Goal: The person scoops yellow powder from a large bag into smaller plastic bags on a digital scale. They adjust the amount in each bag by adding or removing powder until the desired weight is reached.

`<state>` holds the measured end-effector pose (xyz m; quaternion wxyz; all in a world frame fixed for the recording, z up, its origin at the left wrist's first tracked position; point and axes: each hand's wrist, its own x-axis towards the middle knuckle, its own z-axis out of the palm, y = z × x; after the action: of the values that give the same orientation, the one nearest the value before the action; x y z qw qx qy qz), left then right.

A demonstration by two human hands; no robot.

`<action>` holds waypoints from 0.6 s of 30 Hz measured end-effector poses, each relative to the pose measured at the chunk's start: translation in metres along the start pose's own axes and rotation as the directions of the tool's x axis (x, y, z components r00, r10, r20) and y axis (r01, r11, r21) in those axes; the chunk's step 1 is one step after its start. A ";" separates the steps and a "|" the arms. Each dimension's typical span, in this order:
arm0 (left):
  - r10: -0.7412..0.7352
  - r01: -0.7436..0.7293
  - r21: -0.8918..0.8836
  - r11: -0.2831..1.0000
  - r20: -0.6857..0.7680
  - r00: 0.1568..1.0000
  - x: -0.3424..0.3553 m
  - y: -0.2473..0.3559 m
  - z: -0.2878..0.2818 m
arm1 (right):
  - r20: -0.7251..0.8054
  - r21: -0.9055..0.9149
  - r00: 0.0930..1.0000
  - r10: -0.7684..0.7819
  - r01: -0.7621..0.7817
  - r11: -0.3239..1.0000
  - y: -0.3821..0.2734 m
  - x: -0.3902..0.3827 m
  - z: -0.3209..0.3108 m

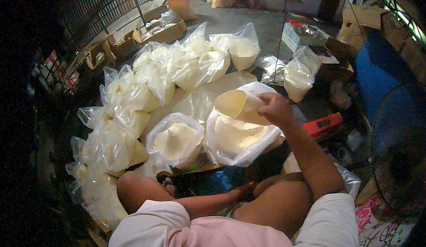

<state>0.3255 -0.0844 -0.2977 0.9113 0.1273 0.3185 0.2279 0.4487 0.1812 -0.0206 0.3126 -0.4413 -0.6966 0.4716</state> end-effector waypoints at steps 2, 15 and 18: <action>-0.008 0.011 0.052 0.999 -0.063 0.998 0.025 -0.023 -0.046 | 0.016 0.030 1.000 0.007 -0.008 1.000 0.001 0.001 0.001; -0.005 0.005 0.000 1.000 -0.089 0.996 0.013 -0.007 -0.035 | -0.009 0.122 1.000 -0.010 0.011 0.993 -0.005 -0.003 0.001; 0.000 0.009 0.056 0.998 -0.156 0.988 0.002 0.002 -0.024 | 0.014 0.000 1.000 -0.002 0.002 1.000 -0.009 -0.001 0.002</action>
<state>0.3107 -0.0800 -0.3165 0.8800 0.1340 0.3957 0.2259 0.4442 0.1782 -0.0128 0.3080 -0.4373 -0.6993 0.4741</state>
